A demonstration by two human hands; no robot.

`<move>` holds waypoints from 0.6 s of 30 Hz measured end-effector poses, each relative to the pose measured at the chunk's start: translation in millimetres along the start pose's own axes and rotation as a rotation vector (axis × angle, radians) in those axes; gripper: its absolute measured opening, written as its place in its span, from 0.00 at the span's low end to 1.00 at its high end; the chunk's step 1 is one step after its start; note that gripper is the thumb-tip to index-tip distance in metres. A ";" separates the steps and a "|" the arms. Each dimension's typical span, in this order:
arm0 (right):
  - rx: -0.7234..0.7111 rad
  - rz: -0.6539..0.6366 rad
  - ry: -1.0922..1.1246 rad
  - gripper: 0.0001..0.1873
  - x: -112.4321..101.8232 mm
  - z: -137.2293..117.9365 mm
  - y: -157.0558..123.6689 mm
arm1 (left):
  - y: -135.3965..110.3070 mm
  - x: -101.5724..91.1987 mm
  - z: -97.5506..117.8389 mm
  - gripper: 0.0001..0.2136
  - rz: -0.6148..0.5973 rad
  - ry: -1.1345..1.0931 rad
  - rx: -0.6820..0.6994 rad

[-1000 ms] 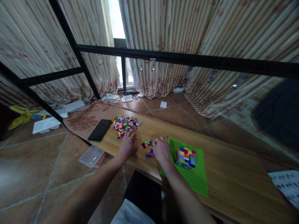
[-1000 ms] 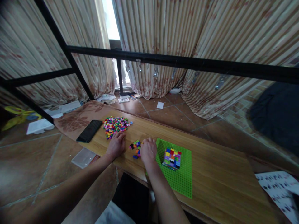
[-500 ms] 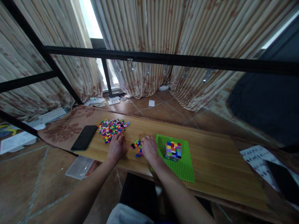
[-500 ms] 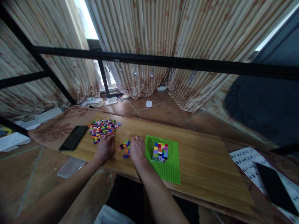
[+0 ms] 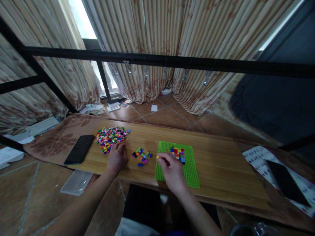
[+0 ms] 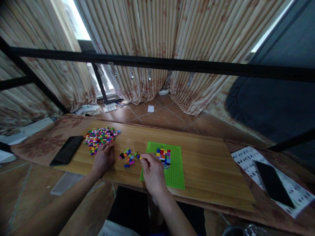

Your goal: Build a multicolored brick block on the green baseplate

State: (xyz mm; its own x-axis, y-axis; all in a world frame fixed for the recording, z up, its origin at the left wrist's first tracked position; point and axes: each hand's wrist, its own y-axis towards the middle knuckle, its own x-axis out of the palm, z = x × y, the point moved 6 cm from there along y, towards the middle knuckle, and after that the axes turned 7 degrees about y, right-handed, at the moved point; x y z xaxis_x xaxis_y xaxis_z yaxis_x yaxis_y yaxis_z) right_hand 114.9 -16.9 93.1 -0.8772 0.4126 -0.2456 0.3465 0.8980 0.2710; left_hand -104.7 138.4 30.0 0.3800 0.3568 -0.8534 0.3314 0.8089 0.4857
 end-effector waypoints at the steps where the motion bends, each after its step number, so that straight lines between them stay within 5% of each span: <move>1: 0.031 0.039 0.025 0.10 -14.9 7.4 -4.1 | 0.1 0.3 -0.1 0.13 -0.004 0.004 0.000; 5: 0.070 0.211 0.039 0.12 -69.2 32.2 -11.4 | 0.7 0.9 -0.4 0.13 -0.010 0.025 0.007; 8: 0.026 0.255 -0.107 0.12 -89.0 36.0 -6.7 | 0.9 0.6 -0.5 0.13 -0.003 0.037 0.016; 18: -0.039 0.203 -0.304 0.12 -83.9 43.5 9.6 | 1.6 0.5 -0.9 0.13 -0.008 0.030 0.006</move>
State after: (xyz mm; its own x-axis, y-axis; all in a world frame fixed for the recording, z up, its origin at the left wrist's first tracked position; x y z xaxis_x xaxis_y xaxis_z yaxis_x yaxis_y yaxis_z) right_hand 206.3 -36.3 75.8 -0.6511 0.6134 -0.4469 0.4851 0.7892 0.3765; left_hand -104.7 140.4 30.2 0.3507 0.3640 -0.8628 0.3395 0.8093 0.4794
